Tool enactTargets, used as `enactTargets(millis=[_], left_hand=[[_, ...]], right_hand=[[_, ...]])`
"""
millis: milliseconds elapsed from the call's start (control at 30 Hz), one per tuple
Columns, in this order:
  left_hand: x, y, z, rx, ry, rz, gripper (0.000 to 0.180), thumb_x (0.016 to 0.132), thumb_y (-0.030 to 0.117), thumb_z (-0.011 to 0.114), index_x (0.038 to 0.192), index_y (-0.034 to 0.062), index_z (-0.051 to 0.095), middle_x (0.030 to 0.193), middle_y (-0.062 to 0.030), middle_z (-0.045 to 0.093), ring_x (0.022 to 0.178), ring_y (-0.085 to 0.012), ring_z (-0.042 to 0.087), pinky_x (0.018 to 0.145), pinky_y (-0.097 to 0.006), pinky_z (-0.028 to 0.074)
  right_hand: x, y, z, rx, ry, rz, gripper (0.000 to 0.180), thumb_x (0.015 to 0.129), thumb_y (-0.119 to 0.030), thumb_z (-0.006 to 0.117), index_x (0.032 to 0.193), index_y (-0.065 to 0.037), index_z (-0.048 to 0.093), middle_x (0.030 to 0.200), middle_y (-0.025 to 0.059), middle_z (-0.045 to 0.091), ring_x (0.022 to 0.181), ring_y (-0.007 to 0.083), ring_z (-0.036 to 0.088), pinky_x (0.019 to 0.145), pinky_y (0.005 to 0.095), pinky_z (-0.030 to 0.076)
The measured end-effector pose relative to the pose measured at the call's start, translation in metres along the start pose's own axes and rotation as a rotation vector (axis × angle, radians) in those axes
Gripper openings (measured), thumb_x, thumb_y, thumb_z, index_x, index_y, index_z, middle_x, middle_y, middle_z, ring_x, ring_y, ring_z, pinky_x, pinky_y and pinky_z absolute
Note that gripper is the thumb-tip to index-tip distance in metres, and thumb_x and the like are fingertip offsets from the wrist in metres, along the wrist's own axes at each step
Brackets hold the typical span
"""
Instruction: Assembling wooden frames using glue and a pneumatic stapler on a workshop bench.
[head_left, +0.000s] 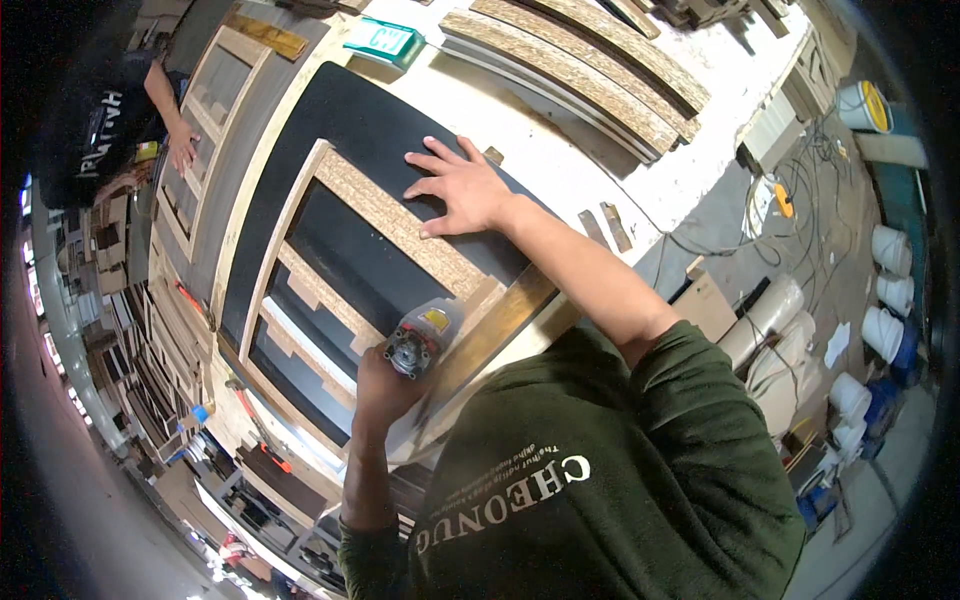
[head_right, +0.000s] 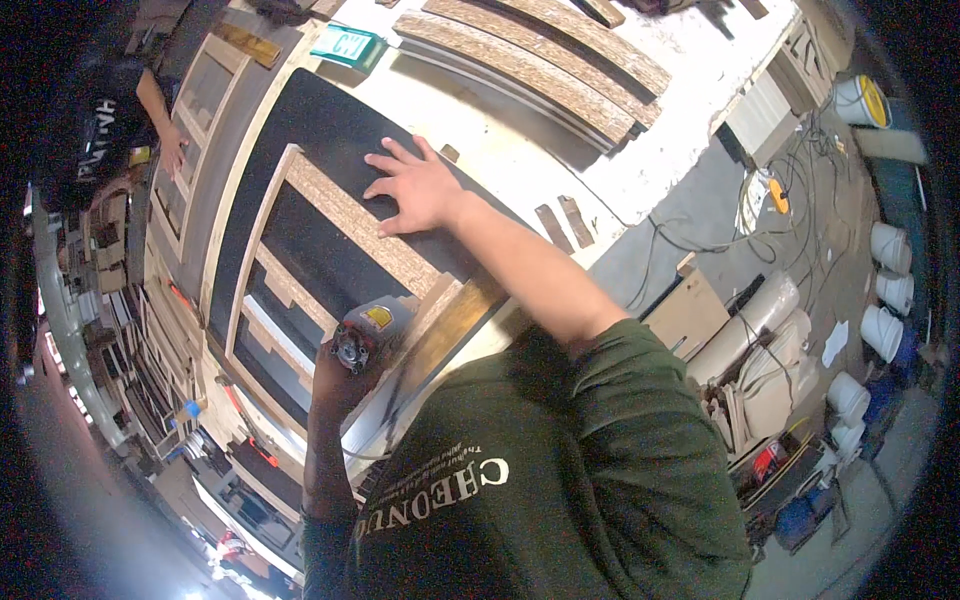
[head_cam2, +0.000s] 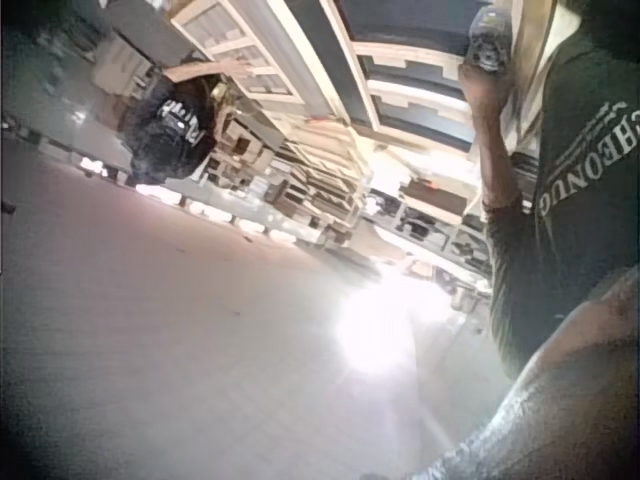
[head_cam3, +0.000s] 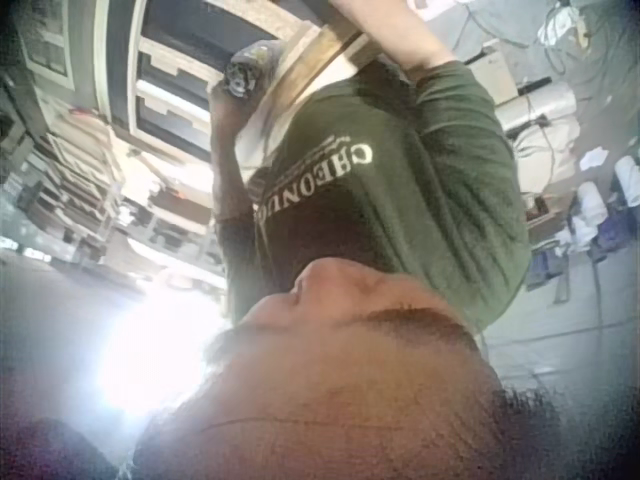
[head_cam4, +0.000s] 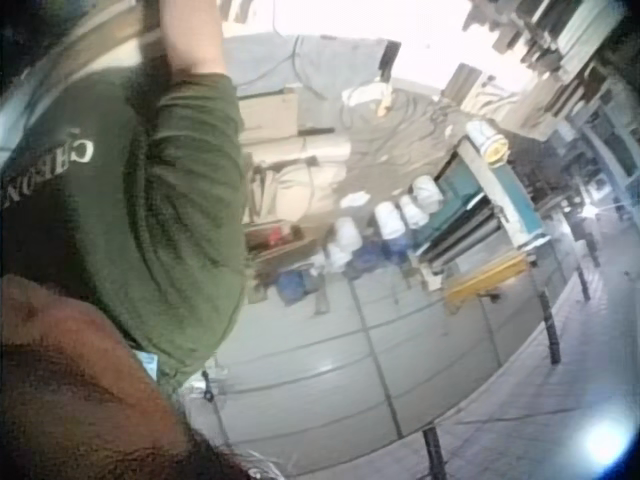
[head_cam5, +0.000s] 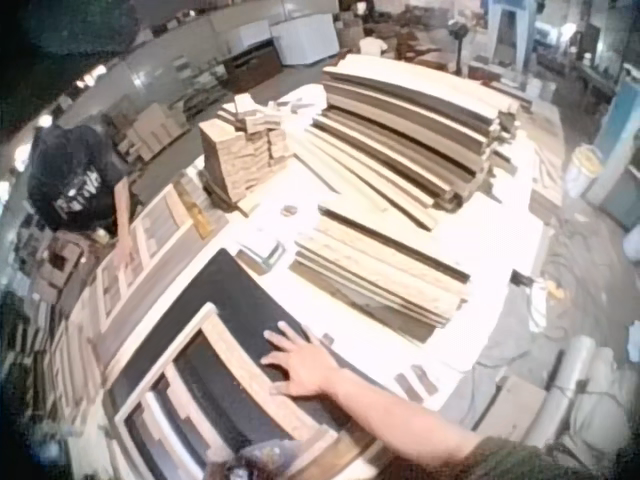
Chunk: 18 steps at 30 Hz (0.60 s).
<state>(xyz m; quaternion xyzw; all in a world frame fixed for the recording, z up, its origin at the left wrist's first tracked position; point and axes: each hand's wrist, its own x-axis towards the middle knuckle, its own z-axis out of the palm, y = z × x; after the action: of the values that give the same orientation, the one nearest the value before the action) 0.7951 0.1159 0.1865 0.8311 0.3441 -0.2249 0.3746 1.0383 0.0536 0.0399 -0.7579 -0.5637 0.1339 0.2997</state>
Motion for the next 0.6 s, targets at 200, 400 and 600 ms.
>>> enactTargets(millis=[200, 400, 600], left_hand=[[0.009, 0.011, 0.004, 0.069, -0.042, -0.044, 0.039, 0.075, 0.017, 0.075, 0.108, -0.0004, 0.063, 0.096, -0.0119, 0.070, 0.091, -0.0160, 0.066, 0.078, -0.031, 0.052], [0.011, 0.016, 0.005, 0.196, -0.047, -0.052, 0.040, 0.074, 0.017, 0.075, 0.109, 0.0021, 0.064, 0.100, -0.0125, 0.070, 0.094, -0.0214, 0.067, 0.080, -0.033, 0.053], [0.006, 0.008, 0.012, 0.141, -0.016, -0.055, 0.040, 0.074, 0.015, 0.075, 0.110, 0.0023, 0.064, 0.101, -0.0121, 0.070, 0.096, -0.0207, 0.067, 0.082, -0.033, 0.053]], right_hand=[[-0.001, -0.002, -0.001, 0.061, 0.014, 0.035, 0.052, 0.070, -0.054, 0.067, 0.115, -0.029, 0.065, 0.148, 0.0036, 0.037, 0.143, 0.0271, 0.018, 0.115, 0.0563, 0.007], [0.000, -0.003, -0.005, 0.059, -0.014, 0.042, 0.053, 0.070, -0.054, 0.067, 0.117, -0.029, 0.065, 0.149, 0.0034, 0.036, 0.144, 0.0273, 0.017, 0.115, 0.0556, 0.007], [-0.001, -0.005, -0.007, 0.051, -0.024, 0.040, 0.053, 0.070, -0.055, 0.066, 0.117, -0.030, 0.065, 0.150, 0.0037, 0.034, 0.144, 0.0280, 0.017, 0.115, 0.0558, 0.006]])
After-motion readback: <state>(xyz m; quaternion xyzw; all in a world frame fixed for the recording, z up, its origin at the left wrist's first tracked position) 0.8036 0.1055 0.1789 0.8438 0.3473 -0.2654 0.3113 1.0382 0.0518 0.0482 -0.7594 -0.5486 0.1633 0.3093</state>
